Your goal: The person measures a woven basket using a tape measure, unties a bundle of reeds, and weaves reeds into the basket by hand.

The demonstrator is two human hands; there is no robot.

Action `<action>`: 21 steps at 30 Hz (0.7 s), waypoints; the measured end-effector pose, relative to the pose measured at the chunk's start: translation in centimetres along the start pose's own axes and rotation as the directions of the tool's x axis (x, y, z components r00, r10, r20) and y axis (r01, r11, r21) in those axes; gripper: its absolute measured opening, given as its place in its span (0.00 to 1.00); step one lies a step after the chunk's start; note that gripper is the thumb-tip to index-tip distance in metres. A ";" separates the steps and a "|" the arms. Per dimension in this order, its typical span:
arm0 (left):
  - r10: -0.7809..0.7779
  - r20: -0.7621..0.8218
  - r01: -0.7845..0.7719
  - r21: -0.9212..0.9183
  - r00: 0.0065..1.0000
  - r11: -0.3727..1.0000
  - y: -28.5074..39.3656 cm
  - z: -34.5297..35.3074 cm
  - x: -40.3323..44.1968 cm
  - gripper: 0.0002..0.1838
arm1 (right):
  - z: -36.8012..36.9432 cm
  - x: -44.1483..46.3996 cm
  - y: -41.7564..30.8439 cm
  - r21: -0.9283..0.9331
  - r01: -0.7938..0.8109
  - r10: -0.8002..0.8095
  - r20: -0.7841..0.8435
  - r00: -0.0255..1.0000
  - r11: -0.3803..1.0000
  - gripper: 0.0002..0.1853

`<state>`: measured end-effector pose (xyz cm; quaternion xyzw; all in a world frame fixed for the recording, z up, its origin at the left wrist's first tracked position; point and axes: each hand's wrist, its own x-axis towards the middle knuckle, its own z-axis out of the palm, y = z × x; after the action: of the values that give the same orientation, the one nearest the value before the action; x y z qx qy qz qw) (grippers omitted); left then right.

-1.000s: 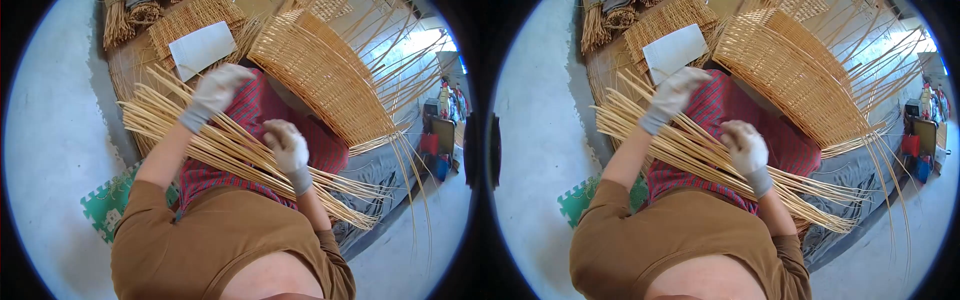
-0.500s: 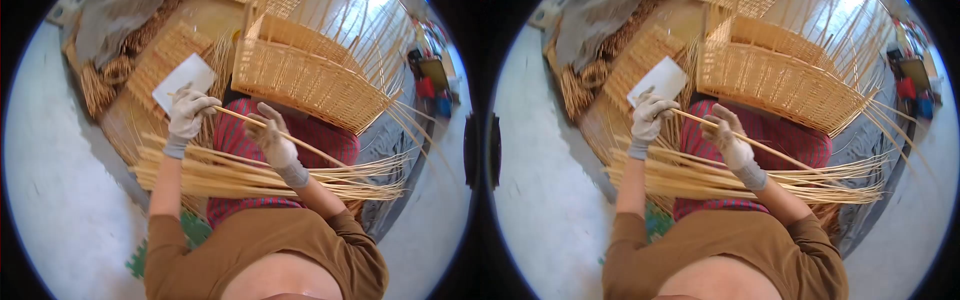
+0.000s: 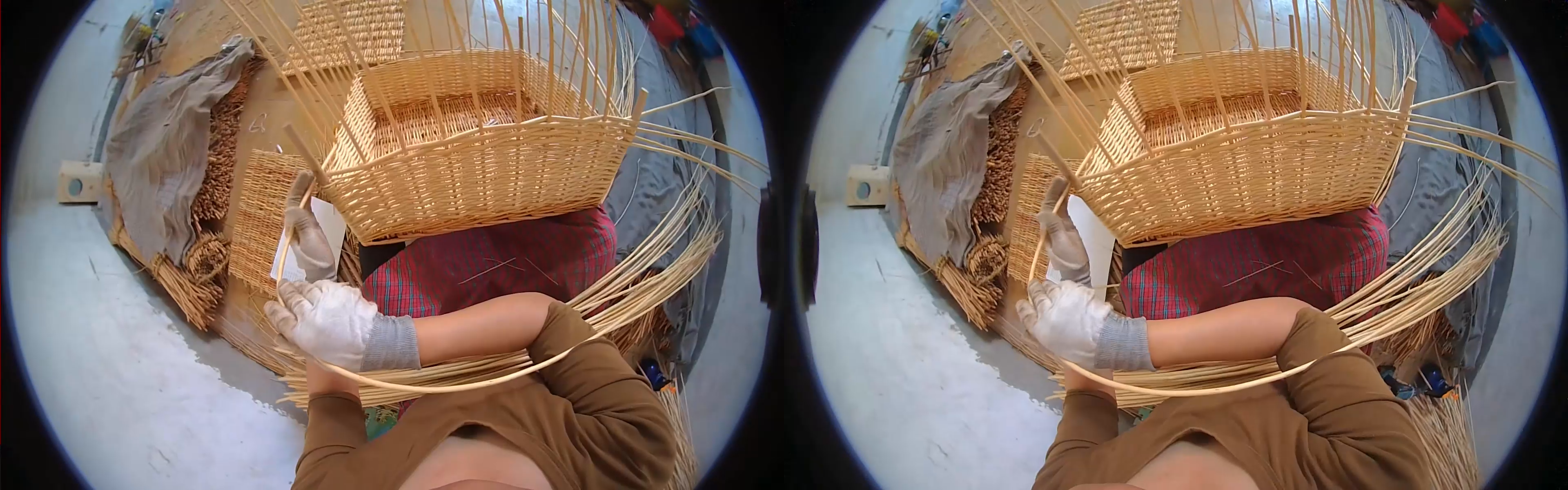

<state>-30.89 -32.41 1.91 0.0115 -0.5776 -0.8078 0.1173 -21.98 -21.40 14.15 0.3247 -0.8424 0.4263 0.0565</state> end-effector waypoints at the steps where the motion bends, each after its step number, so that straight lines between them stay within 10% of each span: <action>1: -0.008 0.005 0.008 0.035 1.000 0.999 0.1 0.3 -0.1 0.28 | -2.0 0.6 0.6 0.040 0.029 -0.036 0.164 0.986 0.999 0.18; 4: -0.013 -0.037 0.029 0.459 0.999 0.888 3.6 3.9 -0.5 0.21 | -6.2 -0.1 2.7 0.101 0.086 -0.108 0.240 0.965 0.991 0.17; 7: 0.018 0.167 -0.120 0.624 0.986 0.772 3.8 0.9 0.8 0.24 | -6.6 -0.6 3.8 0.114 0.167 -0.158 -0.085 0.984 0.979 0.12; 11: -0.113 0.229 -0.001 0.446 0.967 0.895 4.4 -0.8 8.5 0.22 | -7.6 -0.6 4.7 0.149 0.169 -0.195 0.185 0.963 0.974 0.12; 13: -0.269 0.433 0.352 -0.120 0.860 0.928 5.0 2.6 9.8 0.34 | -6.2 -0.4 6.1 0.140 0.246 -0.265 0.138 0.954 0.959 0.11; 21: -0.316 0.225 0.322 0.009 0.922 0.947 3.2 3.2 9.1 0.37 | -6.3 -2.4 8.3 -0.055 0.329 -0.334 -0.209 0.919 0.943 0.06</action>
<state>-39.65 -32.22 7.07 0.0129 -0.5662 -0.8202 -0.0812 -26.19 -11.93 11.57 0.4140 -0.7682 0.4352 0.2216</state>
